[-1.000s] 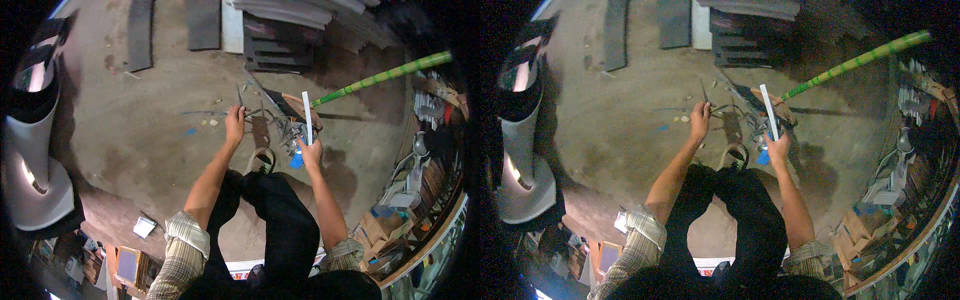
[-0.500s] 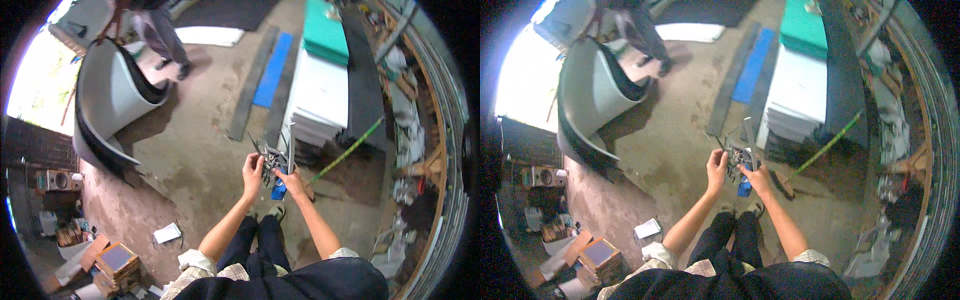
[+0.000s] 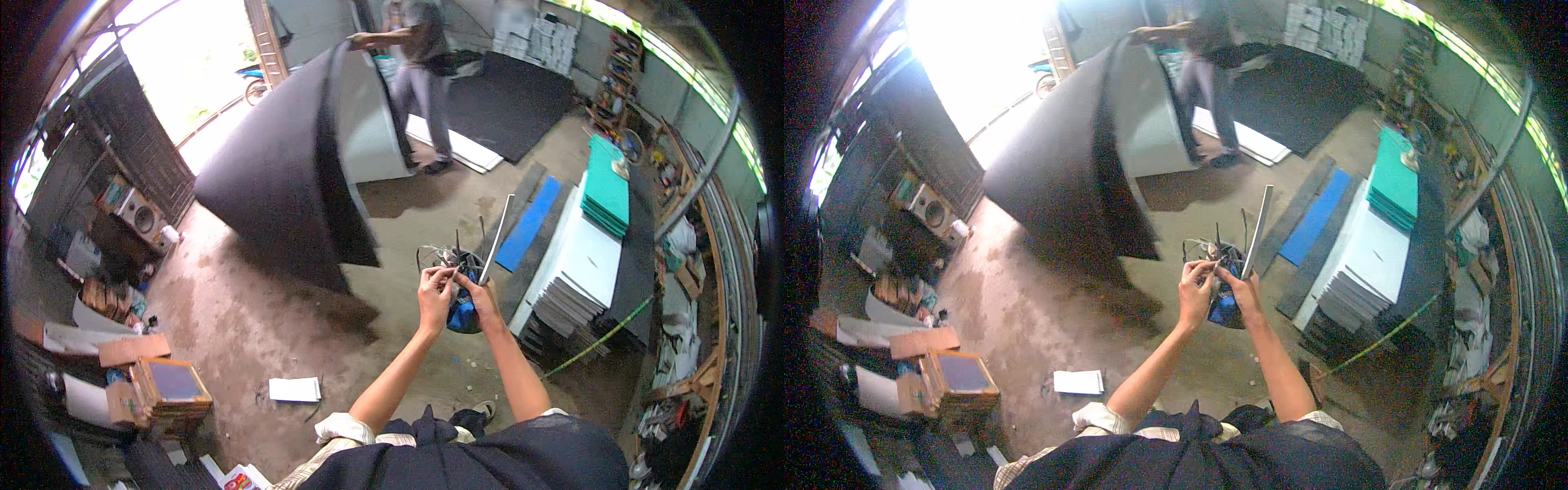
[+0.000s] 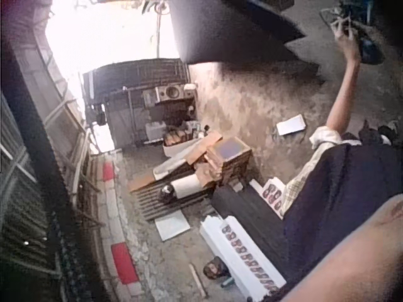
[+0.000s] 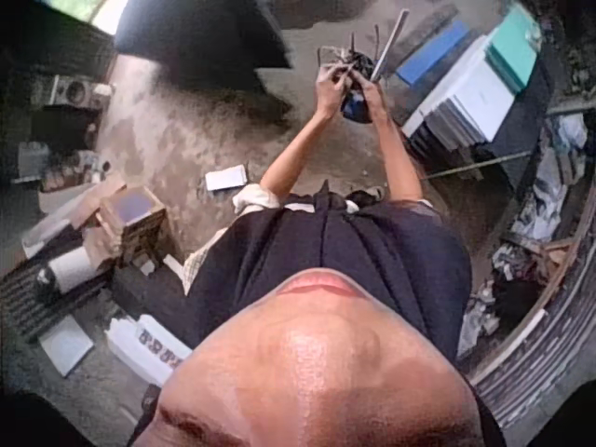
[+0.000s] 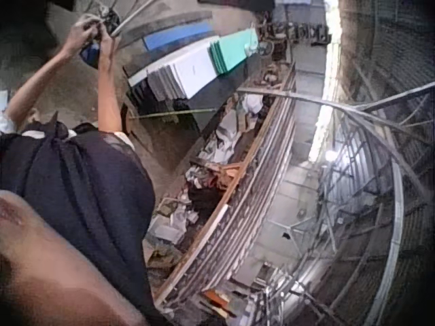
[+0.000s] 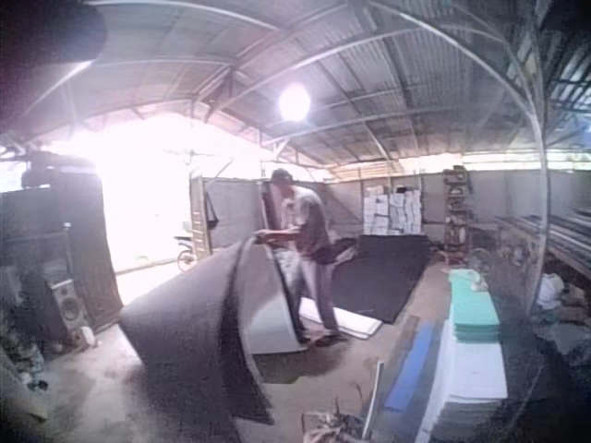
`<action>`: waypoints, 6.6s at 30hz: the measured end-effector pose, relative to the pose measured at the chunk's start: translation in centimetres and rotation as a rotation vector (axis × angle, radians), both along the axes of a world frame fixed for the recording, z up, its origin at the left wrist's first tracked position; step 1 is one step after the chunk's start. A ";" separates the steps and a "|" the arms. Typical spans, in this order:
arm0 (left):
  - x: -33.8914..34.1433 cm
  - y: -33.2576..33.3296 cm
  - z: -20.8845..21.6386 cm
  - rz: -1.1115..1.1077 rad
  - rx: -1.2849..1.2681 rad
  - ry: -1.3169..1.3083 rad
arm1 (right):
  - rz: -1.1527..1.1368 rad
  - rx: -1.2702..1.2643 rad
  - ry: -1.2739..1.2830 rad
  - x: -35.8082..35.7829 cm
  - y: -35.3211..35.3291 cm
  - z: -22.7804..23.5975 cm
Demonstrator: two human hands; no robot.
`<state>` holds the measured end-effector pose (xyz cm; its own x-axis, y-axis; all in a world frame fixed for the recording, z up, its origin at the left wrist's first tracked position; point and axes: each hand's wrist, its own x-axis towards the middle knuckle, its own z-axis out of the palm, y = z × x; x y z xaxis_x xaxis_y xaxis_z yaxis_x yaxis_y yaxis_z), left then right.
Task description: The person sweeps the floor of a cluttered workshop using a broom, gathering debris into a pile. They then pick up the debris by hand and place it into a white sack. The person also handles a stack of white rectangular boards, moving them from the floor to a storage area.
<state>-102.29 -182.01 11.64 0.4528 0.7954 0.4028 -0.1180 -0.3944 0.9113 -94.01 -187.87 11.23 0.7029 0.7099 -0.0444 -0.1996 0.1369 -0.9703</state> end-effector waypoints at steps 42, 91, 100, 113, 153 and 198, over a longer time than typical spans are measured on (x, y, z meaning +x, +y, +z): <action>-55.2 75.3 -2.9 0.745 -0.024 0.338 | 1.064 -0.326 0.088 -48.2 85.3 -0.8; -54.5 199.0 4.6 -0.097 0.226 0.309 | 0.244 -0.060 0.315 -47.7 198.7 1.3; -35.3 207.0 5.1 -0.504 0.284 0.333 | -0.116 -0.022 0.424 -32.3 200.6 2.7; -1.2 219.3 4.1 -0.662 0.246 0.238 | -0.313 0.102 0.483 -1.4 210.8 1.6; 81.2 227.2 -1.1 -1.188 0.189 0.171 | -0.758 0.282 0.428 74.1 216.5 -3.8; 111.3 257.1 -10.7 0.201 0.086 0.058 | 0.259 -0.176 0.166 117.9 258.5 -8.0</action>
<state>9.05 75.04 0.94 0.3129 0.8358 0.4512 0.0221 -0.4813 0.8763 23.87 70.60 3.23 0.4734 0.8350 -0.2806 -0.3625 -0.1056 -0.9260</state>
